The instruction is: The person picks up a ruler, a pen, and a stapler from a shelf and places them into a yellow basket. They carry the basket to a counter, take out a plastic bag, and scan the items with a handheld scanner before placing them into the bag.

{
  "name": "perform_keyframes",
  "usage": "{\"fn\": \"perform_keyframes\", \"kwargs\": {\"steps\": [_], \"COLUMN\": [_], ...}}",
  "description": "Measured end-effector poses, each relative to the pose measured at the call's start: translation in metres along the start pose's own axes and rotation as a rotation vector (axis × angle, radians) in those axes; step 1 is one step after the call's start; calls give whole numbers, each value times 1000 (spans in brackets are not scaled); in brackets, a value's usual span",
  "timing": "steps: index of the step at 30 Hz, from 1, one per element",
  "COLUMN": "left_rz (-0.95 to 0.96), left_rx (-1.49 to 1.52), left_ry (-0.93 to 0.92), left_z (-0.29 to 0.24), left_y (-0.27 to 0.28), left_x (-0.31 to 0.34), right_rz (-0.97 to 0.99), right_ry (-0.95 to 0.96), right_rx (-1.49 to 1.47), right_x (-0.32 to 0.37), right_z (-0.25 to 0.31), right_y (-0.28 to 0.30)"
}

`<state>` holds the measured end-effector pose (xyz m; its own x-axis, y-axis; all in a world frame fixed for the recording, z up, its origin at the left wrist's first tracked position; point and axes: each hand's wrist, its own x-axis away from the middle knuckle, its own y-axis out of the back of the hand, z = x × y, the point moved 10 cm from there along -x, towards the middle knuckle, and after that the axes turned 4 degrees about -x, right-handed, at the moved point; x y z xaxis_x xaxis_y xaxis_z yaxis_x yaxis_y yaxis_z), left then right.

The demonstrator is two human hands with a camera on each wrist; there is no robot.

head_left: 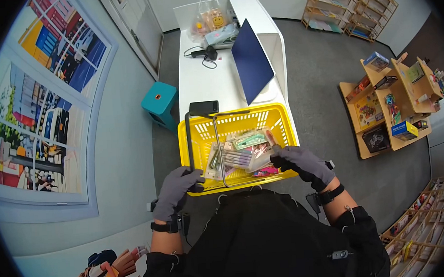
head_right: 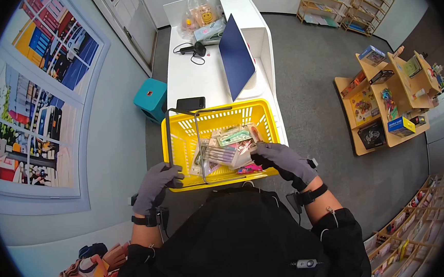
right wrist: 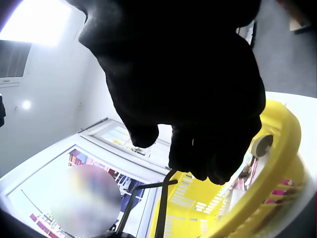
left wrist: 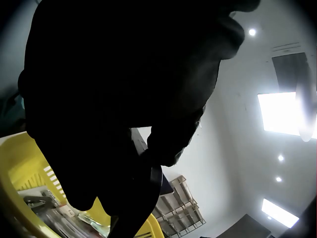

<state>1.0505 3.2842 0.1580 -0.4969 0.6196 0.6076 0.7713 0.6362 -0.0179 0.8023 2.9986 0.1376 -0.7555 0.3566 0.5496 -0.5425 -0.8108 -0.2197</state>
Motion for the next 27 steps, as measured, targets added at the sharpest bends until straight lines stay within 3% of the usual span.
{"fn": "perform_keyframes", "kwargs": {"steps": [4,7,9,13,16,19,21,24,26,27], "left_rz": [-200,-434,-470,-589,-689,-672,-635,-566,-531,-513], "left_rx": [-251,-813,-860,-955,-957,-652,-653,-654,-734,-774], "left_ry": [-77,-154,-172,-205,-202,-203,-235,-298,-270,-256], "left_z": [16,-2,-3,-12,-23,-25,-16,7,25,33], "left_y": [38,48,47,47,49,51,50,54,60,63], "left_x": [0,3,1,17,43,54,39,7,-9,-13], "right_rz": [117,209,343,514,520,527,527,559,295,290], "right_ry": [90,223,-118,-251,-299,-297,-294,19,-134,-134], "right_rx": [298,529,284,164,-234,-320,-363,98,86,86], "right_x": [-16,-33,-60,-84,-74,-43,-31,-16,0,5], "right_z": [17,40,-5,-47,-38,-12,0,30,34,31], "right_y": [-50,-92,-113,-156,-181,-177,-163,-95,-36,-22]}}
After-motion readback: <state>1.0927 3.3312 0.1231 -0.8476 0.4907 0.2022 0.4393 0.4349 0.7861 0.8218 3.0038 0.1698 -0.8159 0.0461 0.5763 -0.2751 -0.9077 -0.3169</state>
